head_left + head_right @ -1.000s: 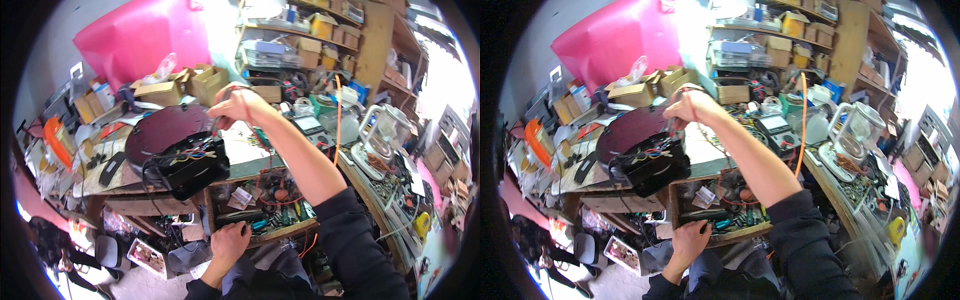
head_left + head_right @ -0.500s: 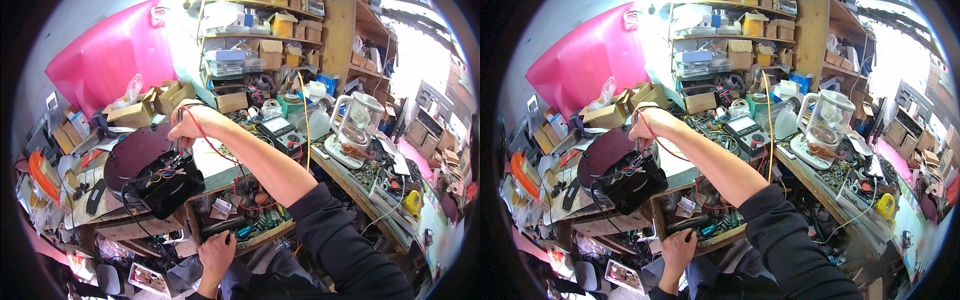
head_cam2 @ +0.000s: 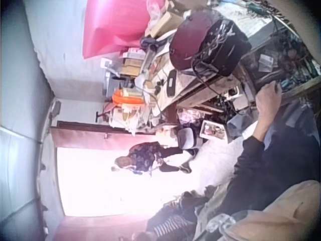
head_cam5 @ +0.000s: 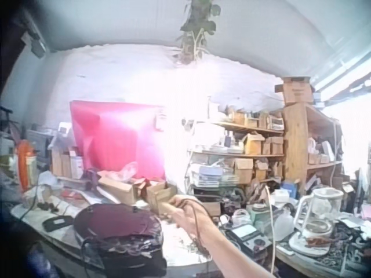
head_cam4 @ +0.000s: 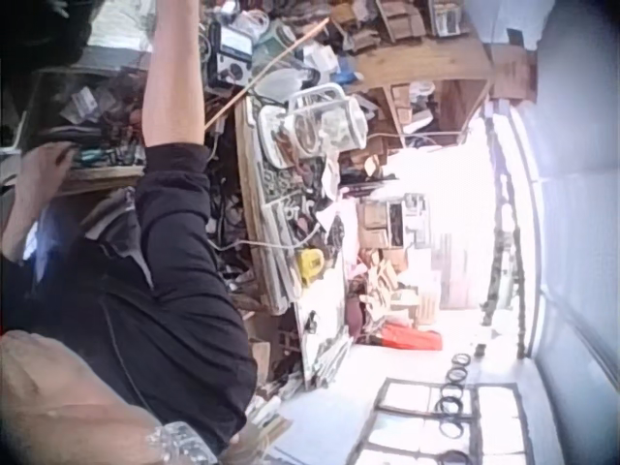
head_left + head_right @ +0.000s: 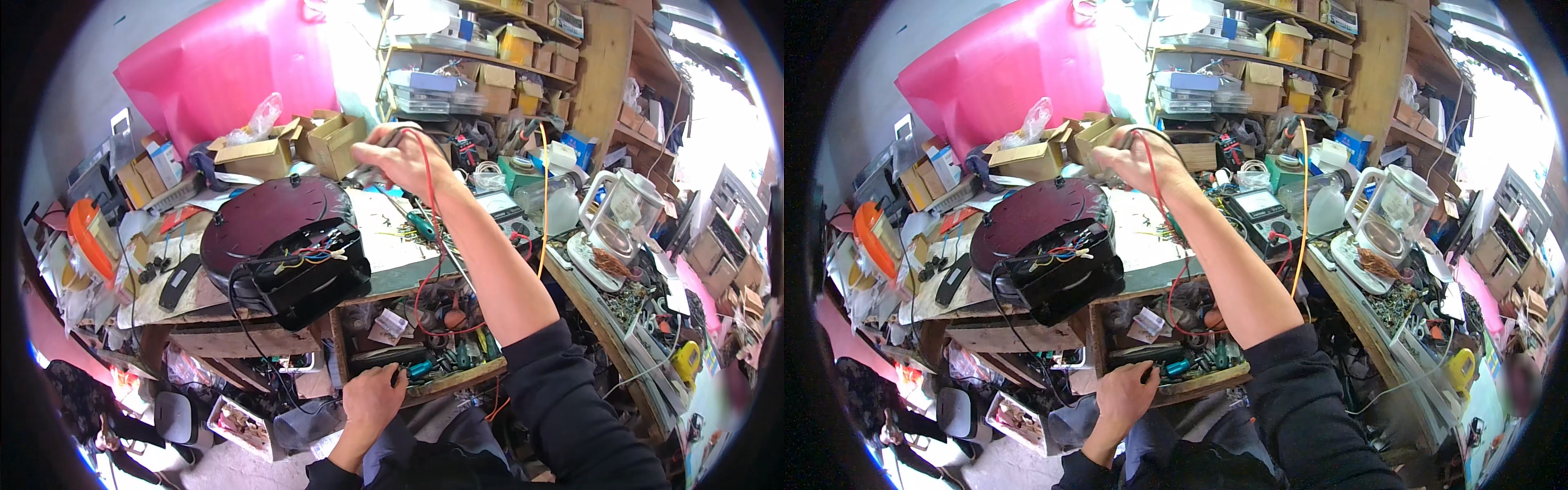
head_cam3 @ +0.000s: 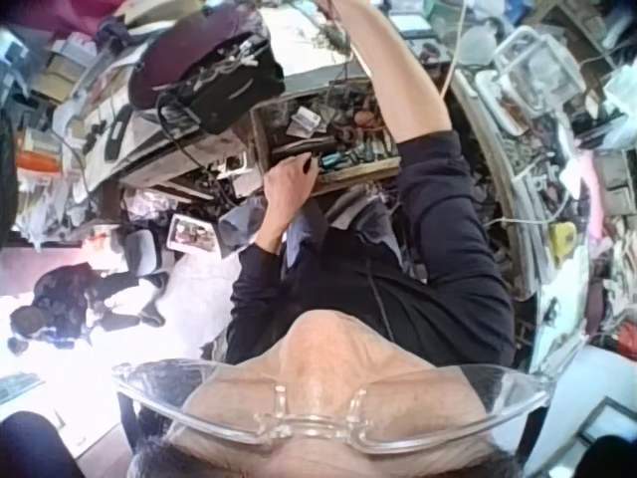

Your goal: The person sits at a cluttered workbench and uses a multimeter to test wires on a disassembled circular electronic device. They then use a screwdriver to remove and reattach screws on the device's casing, open the lid, and continue probing internal wiring.

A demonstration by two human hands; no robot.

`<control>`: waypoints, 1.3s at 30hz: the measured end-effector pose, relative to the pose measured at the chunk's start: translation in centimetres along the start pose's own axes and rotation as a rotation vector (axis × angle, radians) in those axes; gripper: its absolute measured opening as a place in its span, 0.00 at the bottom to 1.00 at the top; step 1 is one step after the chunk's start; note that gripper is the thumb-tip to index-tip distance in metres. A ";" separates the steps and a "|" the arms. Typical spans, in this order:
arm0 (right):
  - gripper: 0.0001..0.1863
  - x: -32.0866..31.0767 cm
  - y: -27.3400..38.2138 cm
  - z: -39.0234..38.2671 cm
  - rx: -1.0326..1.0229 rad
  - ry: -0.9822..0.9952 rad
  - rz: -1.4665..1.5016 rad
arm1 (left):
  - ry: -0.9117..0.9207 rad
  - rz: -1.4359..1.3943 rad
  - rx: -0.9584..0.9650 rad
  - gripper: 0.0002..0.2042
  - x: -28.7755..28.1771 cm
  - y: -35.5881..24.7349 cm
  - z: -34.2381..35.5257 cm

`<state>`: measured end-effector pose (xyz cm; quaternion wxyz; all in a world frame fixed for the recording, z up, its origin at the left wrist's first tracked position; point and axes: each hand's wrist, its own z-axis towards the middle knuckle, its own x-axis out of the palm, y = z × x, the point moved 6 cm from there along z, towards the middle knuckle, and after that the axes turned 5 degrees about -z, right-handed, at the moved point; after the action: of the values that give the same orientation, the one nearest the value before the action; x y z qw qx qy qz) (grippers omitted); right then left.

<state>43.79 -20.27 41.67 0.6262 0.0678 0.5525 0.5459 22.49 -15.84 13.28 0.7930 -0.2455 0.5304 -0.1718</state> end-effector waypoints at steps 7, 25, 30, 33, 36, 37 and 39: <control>0.21 6.2 -8.1 -1.0 -0.087 0.211 0.019 | 0.017 0.027 -0.004 0.14 -0.3 -0.3 0.3; 0.21 7.8 -7.0 -2.9 -0.070 0.147 0.013 | 0.036 0.038 -0.015 0.14 -0.1 -0.1 0.4; 0.27 6.1 -7.7 -1.6 -0.077 -0.067 -0.120 | 0.031 0.036 -0.002 0.14 0.1 -0.2 0.4; 0.30 3.9 -6.8 -1.8 -0.066 -0.184 0.243 | -0.003 0.047 0.062 0.13 -0.3 -0.3 0.2; 0.31 3.6 -8.0 -1.7 -0.127 -0.139 0.249 | 0.001 0.003 0.026 0.14 -0.3 -0.3 0.2; 0.32 4.0 -8.9 -2.0 -0.094 -0.109 0.211 | 0.004 0.007 0.030 0.14 -0.3 -0.4 0.3; 0.32 5.0 -10.8 -2.9 -0.061 -0.050 0.120 | 0.008 0.017 0.034 0.14 -0.1 -0.4 0.2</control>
<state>47.10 -22.25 30.05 0.6076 0.0955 0.5149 0.5971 22.66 -16.05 13.70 0.7963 -0.2269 0.5328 -0.1748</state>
